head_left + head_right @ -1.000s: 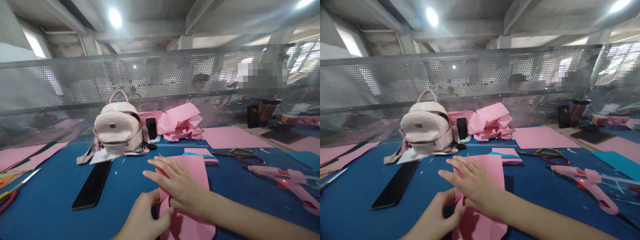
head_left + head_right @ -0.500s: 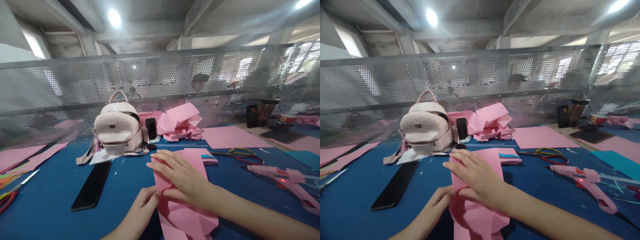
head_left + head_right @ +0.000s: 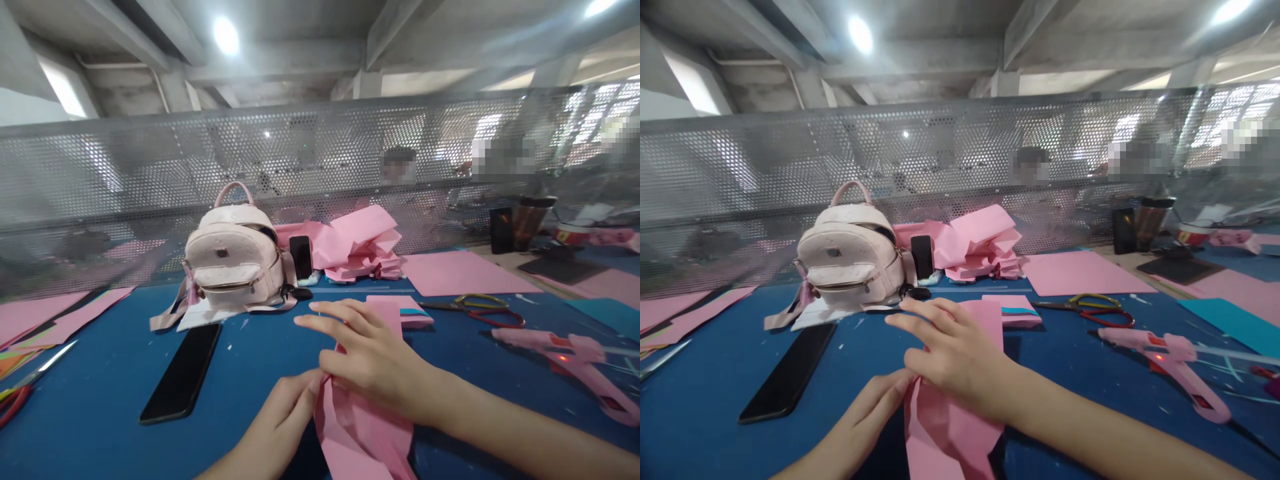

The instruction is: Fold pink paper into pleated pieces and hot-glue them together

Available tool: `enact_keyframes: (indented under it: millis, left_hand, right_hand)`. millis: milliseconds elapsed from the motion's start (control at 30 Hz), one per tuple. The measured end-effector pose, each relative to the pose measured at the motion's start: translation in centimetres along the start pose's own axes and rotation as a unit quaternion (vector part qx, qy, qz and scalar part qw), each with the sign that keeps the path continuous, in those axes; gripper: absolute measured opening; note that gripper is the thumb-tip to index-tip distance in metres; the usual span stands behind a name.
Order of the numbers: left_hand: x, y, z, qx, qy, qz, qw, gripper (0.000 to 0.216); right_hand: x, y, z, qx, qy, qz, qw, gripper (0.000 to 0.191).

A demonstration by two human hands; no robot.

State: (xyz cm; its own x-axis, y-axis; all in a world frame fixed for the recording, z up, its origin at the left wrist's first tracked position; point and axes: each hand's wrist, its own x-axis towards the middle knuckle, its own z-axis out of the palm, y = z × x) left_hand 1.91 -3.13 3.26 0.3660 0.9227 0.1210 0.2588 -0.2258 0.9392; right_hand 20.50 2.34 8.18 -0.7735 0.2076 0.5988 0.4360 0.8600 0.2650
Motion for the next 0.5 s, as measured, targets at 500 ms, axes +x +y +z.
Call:
enact_keyframes:
  millis: [500]
  left_hand:
    - [0.6, -0.8, -0.3, -0.031, 0.006, 0.061, 0.998, 0.033]
  right_hand:
    - [0.4, 1.6, -2.2, 0.058, 0.004, 0.012, 0.998, 0.023]
